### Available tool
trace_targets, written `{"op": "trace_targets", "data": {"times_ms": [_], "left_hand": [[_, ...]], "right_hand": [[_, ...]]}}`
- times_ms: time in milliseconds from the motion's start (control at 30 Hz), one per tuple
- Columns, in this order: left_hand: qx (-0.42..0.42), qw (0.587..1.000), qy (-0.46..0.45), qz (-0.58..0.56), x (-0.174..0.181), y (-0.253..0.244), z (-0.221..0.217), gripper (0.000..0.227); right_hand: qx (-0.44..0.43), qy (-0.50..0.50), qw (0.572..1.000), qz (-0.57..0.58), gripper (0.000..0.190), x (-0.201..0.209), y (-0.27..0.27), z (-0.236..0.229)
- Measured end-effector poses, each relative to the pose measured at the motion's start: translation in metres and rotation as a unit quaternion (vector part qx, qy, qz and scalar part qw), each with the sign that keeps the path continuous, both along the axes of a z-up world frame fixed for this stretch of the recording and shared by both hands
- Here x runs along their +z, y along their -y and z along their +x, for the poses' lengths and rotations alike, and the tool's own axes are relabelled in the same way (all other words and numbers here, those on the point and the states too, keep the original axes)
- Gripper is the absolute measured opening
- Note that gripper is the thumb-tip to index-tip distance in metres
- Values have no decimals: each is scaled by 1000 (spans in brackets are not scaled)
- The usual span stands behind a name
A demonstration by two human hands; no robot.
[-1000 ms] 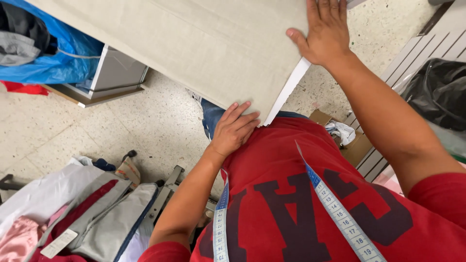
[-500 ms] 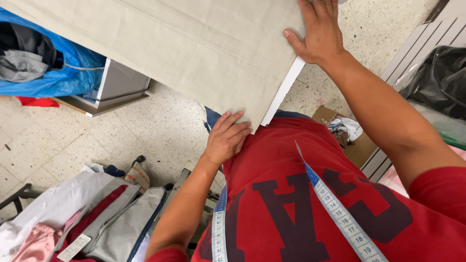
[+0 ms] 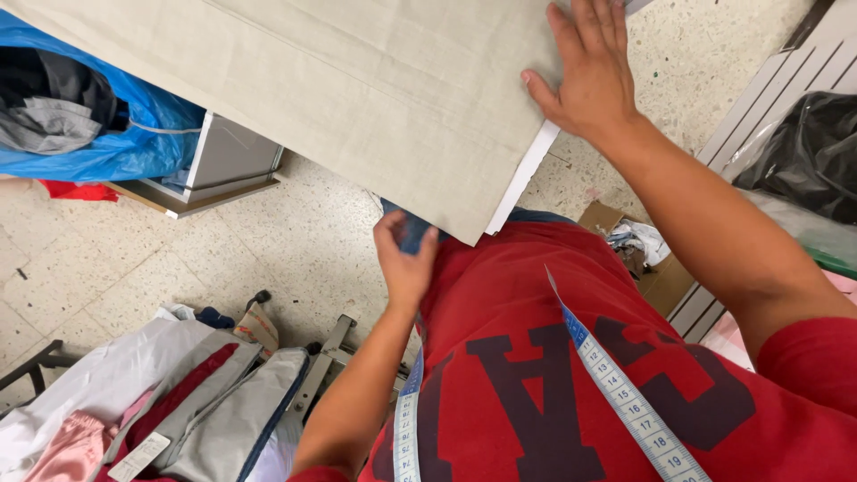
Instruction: Measuring and marking a pair of trousers on a workbench using a flexible measuring tape and tailor's chalk.
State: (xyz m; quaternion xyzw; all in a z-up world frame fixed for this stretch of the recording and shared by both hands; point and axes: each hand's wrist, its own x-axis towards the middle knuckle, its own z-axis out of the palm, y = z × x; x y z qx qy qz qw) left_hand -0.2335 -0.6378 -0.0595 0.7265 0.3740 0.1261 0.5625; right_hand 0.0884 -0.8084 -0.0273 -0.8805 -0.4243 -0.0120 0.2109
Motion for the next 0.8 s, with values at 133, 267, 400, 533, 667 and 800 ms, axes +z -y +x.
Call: {"op": "trace_targets", "data": {"times_ms": [133,267,400,533,667,800], "left_hand": [[151,875,-40,-459,-6,4,33,72],[61,888,-132,-436,10,26,46,40],[46,866,-140,-478,9,33,49,34],[0,890,-174,-422,23,25,51,31],[-63,903,-210,-370,26,19,48,35],[-129,909,-234,-321,29,11,52,36]], "right_hand": [[-27,-156,982,-104,74,27,-25,-31],[-8,-132,979,-158,91,1,-16,-25],[9,-107,984,-139,91,-1,-14,-15],[-5,-95,988,-126,94,11,-15,-25],[-50,-150,968,-194,98,15,-16,-39],[-69,-160,957,-232,100,23,-21,-41]]}}
